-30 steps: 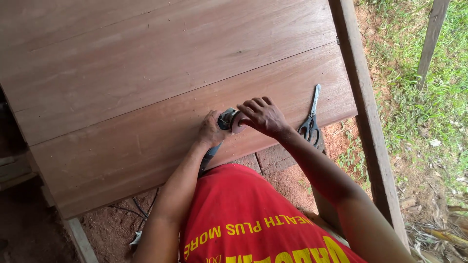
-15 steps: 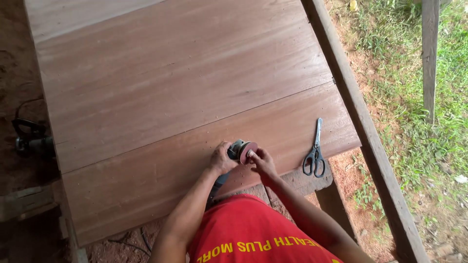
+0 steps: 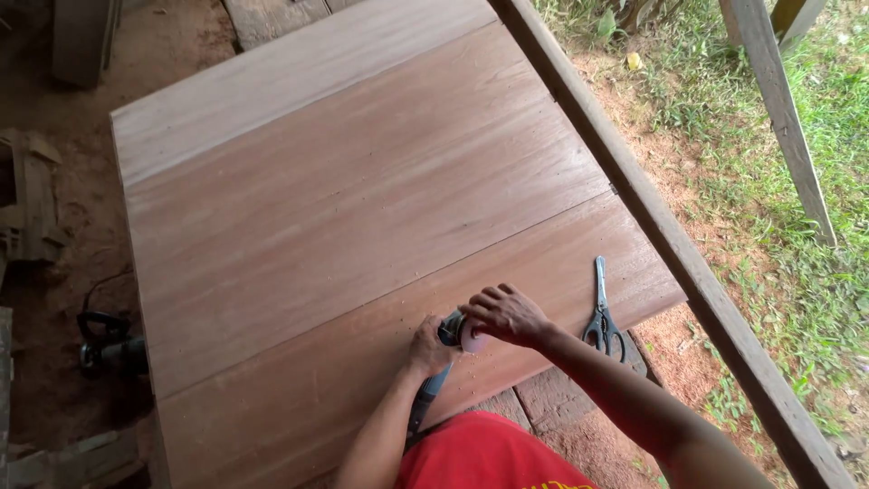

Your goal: Replacing and trimming a sandpaper disk on an angle grinder.

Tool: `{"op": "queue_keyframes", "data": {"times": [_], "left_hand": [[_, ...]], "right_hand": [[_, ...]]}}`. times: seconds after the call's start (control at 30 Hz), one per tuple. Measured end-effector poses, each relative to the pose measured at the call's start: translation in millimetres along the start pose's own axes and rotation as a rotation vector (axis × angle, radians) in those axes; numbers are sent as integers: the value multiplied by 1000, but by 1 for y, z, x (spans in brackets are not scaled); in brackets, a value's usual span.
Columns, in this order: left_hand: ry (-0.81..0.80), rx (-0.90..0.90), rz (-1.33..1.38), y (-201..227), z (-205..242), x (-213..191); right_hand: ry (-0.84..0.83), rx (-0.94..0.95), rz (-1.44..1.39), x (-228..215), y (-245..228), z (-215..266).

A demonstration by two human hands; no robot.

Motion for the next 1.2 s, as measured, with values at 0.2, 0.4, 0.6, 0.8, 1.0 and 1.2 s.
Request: {"op": "queue_keyframes", "data": {"times": [0.2,0.4,0.6,0.8,1.0,1.2], "left_hand": [[12,-30,60,-1,3,-1],[50,53,72,15,-2,-8],[1,-48,80,18,3,-11],[-3,-55,33,5,2,-7],[-53,-116,33,12,4,-3],[-27,-72,24,8,-3,-3]], "right_hand": [[76,-21,-194,33,11,16],[184,1008,-1310,143,18,66],[266,1330,-1631,164,-7,77],[230,810,-719,90,33,58],[-80,184,-86,4,10,12],[26,322,-565,98,41,34]]}}
Point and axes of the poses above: each hand's wrist, its own z-axis away from the middle knuckle, its own x-axis out of the palm, y = z × x, the point moved 6 cm from there along -z, towards the middle knuckle, and after that the axes turned 1 degree about z, right-handed, at the moved point
